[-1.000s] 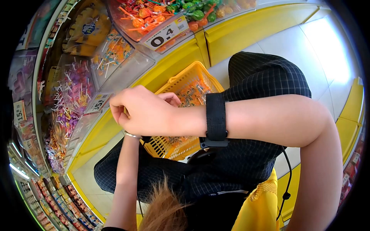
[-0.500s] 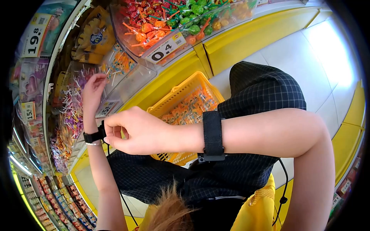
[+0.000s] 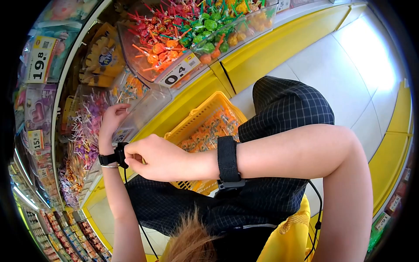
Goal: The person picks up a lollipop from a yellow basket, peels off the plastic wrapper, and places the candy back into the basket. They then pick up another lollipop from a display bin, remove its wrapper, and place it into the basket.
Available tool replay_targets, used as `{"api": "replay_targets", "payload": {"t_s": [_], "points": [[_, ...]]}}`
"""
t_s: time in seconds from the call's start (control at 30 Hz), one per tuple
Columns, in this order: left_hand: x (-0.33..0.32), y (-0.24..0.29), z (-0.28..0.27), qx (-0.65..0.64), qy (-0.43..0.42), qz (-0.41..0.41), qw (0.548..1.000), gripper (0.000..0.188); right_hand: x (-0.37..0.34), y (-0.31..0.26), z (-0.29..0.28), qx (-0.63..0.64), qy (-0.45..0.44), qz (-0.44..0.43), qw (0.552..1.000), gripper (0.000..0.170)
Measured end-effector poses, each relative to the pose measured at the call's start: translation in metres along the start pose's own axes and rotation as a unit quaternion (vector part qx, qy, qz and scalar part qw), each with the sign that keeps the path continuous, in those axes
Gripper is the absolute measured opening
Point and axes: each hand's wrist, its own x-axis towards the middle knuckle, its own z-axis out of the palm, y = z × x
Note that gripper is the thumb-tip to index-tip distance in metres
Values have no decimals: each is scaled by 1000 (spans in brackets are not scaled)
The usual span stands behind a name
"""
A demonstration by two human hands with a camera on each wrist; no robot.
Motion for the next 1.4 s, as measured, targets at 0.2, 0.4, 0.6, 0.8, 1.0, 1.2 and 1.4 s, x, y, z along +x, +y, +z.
{"api": "replay_targets", "payload": {"t_s": [0.2,0.4,0.6,0.8,1.0,1.2,1.4], "points": [[-5,18,-3,36,2,7,999,17,-1,1,-5,-37,33,19,999,15],[-9,8,-6,-167,46,26,985,12,0,7,-6,-33,51,36,997,16],[-35,32,-6,-179,170,78,966,14,3,18,-6,-25,104,17,994,11],[-86,69,15,-179,292,135,930,10,12,27,-10,101,173,79,977,34],[-122,64,50,-104,301,202,926,13,18,39,-11,198,169,41,965,32],[-129,57,68,-180,187,175,950,19,10,37,-9,211,142,101,962,21],[-132,58,63,-341,125,149,920,22,4,36,-6,94,18,162,982,20]]}}
